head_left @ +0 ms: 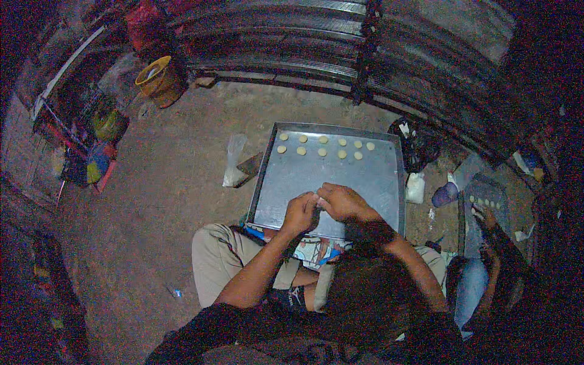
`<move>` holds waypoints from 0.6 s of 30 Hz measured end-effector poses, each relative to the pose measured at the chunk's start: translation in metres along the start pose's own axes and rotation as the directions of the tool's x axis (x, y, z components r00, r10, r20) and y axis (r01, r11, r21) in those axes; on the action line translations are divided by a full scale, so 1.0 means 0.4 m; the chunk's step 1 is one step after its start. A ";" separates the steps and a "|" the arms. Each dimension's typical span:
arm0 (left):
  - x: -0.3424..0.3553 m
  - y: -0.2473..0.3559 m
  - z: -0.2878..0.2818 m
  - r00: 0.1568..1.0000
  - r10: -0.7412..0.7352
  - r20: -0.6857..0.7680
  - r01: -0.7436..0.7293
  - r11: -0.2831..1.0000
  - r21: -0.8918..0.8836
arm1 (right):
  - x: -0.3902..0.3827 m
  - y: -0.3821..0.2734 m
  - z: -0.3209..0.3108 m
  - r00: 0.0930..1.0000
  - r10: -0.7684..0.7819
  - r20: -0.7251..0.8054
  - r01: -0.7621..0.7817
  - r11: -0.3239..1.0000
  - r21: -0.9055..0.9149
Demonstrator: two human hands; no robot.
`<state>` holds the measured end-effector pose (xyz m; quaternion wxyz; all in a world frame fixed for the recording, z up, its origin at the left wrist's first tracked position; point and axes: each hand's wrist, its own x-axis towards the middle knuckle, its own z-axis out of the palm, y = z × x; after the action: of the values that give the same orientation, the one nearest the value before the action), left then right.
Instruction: The person forms small dough rounds by hand and places them onto a metal tray.
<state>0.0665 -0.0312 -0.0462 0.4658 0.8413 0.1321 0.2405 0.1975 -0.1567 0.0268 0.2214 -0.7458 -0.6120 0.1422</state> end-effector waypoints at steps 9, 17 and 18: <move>0.010 0.060 -0.037 0.823 -0.441 0.357 0.527 0.360 -0.770 | -0.011 -0.041 -0.020 0.944 -0.023 -0.328 0.049 0.996 0.070; 0.012 0.020 -0.050 0.941 -0.319 0.114 0.332 0.801 -0.498 | -0.006 -0.033 -0.036 0.978 0.060 -0.201 -0.014 0.974 0.224; 0.016 0.028 -0.051 0.970 -0.236 0.055 0.239 0.898 -0.369 | -0.007 -0.022 -0.030 0.960 -0.009 -0.281 0.061 0.982 0.177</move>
<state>0.0612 -0.0194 -0.0257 0.6436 0.7159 0.1834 0.1990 0.1952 -0.1602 0.0416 0.3757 -0.7238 -0.5722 0.0875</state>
